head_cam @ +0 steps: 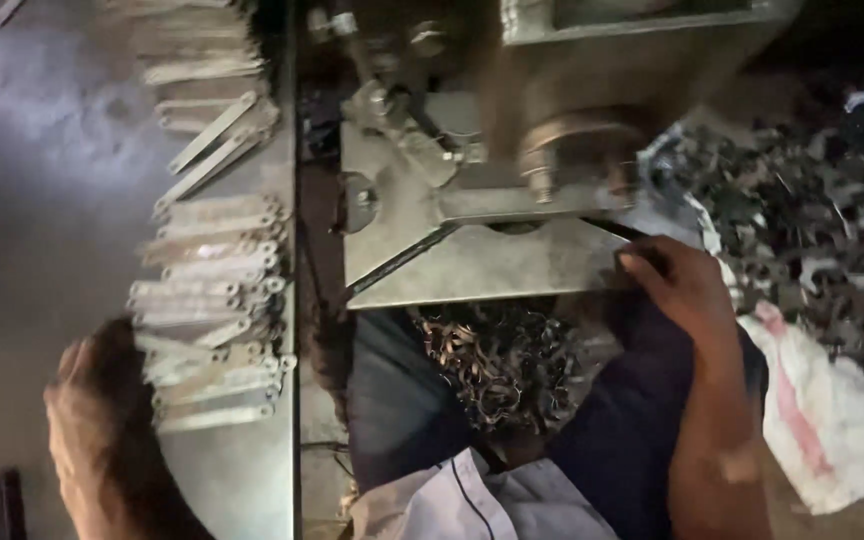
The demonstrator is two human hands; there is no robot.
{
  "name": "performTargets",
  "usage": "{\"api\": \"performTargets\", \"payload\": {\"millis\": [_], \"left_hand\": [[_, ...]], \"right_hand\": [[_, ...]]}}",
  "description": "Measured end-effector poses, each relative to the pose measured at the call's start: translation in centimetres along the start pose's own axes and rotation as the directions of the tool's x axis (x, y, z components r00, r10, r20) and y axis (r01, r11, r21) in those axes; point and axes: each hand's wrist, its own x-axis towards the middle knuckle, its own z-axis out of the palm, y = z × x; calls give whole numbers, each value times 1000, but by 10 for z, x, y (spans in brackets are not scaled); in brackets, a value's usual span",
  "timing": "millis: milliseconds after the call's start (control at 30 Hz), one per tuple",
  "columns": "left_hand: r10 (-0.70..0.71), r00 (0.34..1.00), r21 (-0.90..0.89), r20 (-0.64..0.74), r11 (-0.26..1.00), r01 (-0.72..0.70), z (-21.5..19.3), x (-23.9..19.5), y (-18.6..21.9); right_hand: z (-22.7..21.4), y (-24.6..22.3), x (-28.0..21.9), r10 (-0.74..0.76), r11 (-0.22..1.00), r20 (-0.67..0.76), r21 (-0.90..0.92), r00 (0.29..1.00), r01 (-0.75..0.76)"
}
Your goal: Feeding metal strips into a manual stamping press to punch holes or shape components.
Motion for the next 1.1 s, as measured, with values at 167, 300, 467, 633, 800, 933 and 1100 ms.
{"api": "performTargets", "payload": {"millis": [167, 300, 467, 633, 800, 933, 1100], "left_hand": [[318, 934, 55, -163, 948, -313, 44, 10, -64], [315, 903, 35, -293, 947, -319, 55, 3, -91], [109, 908, -638, -405, 677, -366, 87, 25, -159], [176, 886, -654, -428, 617, -438, 50, 5, -25], [426, 892, -630, 152, 737, -245, 99, 21, 97], [430, 858, -805, 282, 593, -32, 154, 36, 165], [375, 917, -984, 134, 161, 78, 189, 50, 213]], "right_hand": [[-3, -6, 6, 35, 996, 23, -87, 999, -32], [1, -6, 3, 59, 997, 43, -43, 997, -57], [11, -3, -1, 7, 1000, -1, -1, 1000, -7], [40, -46, -1, -130, 985, 65, -105, 989, 136], [62, -123, 42, -412, 813, 68, -422, 909, 400], [61, -115, 56, -103, 810, 267, -536, 958, 237], [37, -80, 42, -645, 763, 72, 108, 761, 637]]}}
